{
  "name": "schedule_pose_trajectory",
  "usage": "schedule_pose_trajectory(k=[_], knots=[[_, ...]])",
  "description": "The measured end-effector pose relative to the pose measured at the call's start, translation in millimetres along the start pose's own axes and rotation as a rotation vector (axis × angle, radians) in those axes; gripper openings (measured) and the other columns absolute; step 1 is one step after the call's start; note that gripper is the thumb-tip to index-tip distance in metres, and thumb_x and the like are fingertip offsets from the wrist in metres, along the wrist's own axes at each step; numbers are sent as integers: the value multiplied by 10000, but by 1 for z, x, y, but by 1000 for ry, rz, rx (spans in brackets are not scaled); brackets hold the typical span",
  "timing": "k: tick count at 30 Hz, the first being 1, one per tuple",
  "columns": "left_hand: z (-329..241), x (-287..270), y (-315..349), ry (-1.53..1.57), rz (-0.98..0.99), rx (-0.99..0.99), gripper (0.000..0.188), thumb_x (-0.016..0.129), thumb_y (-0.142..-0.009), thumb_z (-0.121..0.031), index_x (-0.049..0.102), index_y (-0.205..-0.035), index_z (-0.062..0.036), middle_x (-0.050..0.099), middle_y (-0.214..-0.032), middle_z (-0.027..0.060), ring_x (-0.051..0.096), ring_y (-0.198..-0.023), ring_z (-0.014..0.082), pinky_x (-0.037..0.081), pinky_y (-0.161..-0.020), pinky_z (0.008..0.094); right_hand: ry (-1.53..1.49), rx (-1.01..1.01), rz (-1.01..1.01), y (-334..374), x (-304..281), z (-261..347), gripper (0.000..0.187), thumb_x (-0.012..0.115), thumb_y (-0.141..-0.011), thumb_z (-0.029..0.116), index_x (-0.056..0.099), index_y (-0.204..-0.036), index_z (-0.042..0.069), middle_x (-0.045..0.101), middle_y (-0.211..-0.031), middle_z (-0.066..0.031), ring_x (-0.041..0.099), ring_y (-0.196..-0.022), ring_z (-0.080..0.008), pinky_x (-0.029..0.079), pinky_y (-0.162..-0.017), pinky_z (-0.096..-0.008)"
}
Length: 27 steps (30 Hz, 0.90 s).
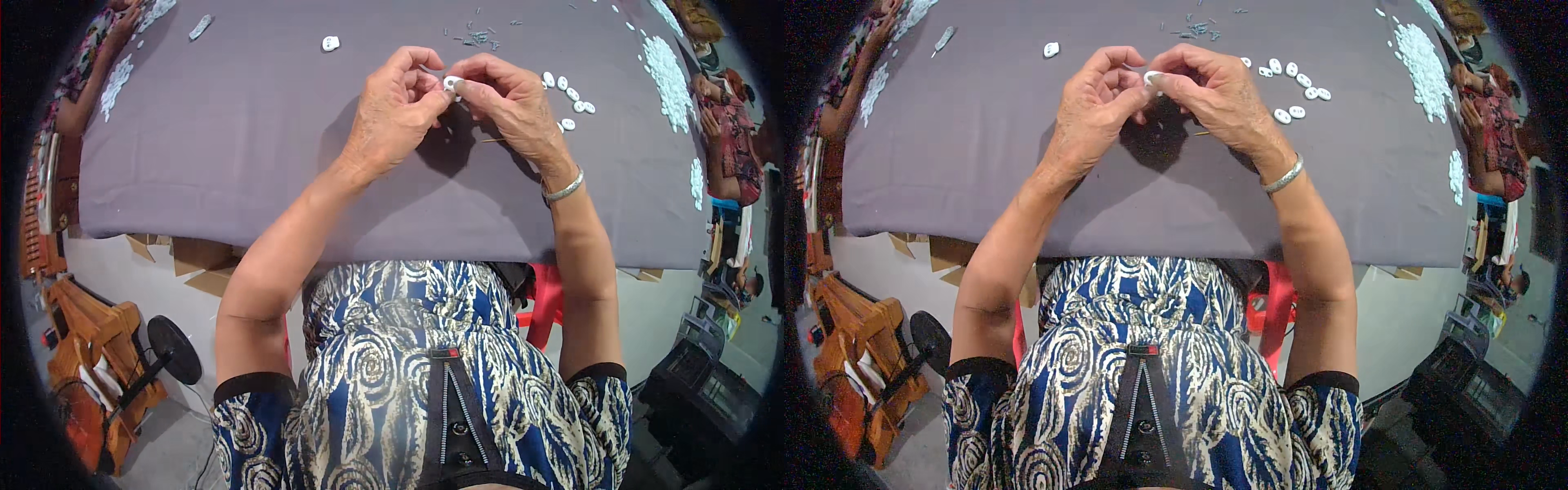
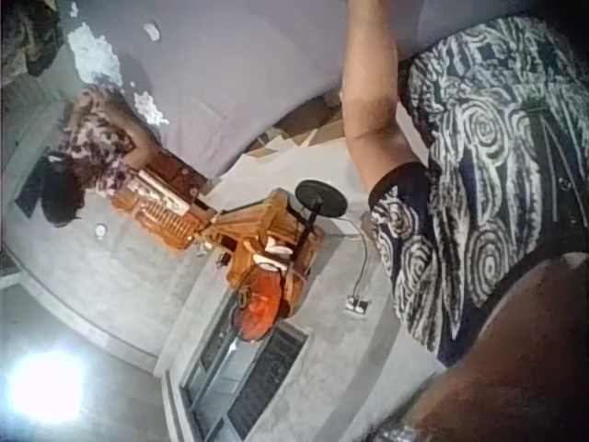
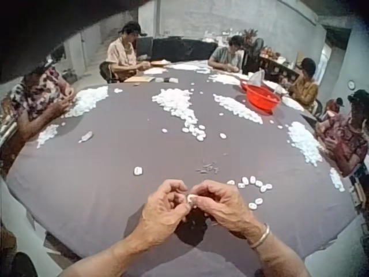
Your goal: Assembling small white plastic components by inserting metal pins.
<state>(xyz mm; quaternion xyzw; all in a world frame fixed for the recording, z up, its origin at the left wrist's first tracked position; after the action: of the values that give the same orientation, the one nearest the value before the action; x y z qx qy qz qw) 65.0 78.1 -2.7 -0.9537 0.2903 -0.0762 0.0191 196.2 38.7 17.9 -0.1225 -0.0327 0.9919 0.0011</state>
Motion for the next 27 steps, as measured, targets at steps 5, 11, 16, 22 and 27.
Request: schedule_pose_trajectory(k=[5,11,16,22,27], knots=[[-2,1,0,-1,3,-7,271,624,-849,-47,513,-1091,4,593,-801,24,562,-680,59,495,-582,211,52,-109,-19,0,-4,2,254,655,-855,159,617,-1076,38,602,-866,14,516,-664,-40,446,-592,-203],[-4,0,1,-12,-5,-23,279,627,-838,-35,513,-1088,11,597,-800,23,571,-697,61,487,-607,206,423,-241,15,7,3,26,370,720,-755,101,601,-1100,41,564,-843,-33,560,-703,-134,472,-612,-260],[0,0,2,37,-8,-72,266,614,-833,-28,523,-1081,6,584,-782,11,565,-706,60,477,-626,207,665,-420,14,6,10,31,304,709,-782,159,589,-1036,41,600,-893,-94,616,-728,-254,509,-634,-347],[-2,2,2,-53,33,-66,241,595,-843,-51,539,-1070,9,576,-759,-8,554,-699,51,458,-625,210,732,-374,72,7,13,19,288,644,-853,262,543,-1008,42,596,-890,-137,613,-814,-341,500,-681,-413],[-2,1,2,-42,50,-57,233,570,-843,-54,551,-1067,7,582,-756,-4,553,-698,51,449,-619,202,731,-345,106,10,17,18,307,591,-890,319,508,-1002,45,594,-897,-167,597,-826,-384,490,-674,-441]])
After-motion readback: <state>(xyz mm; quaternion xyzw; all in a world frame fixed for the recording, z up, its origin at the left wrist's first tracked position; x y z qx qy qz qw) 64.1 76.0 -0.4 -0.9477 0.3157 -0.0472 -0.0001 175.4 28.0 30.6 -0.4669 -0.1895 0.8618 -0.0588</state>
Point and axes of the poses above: each hand's wrist, its own y-axis away from the middle knuckle, its own x-axis out of the palm, z = x × y, the point moved 7 cm from there along -y, towards the middle knuckle
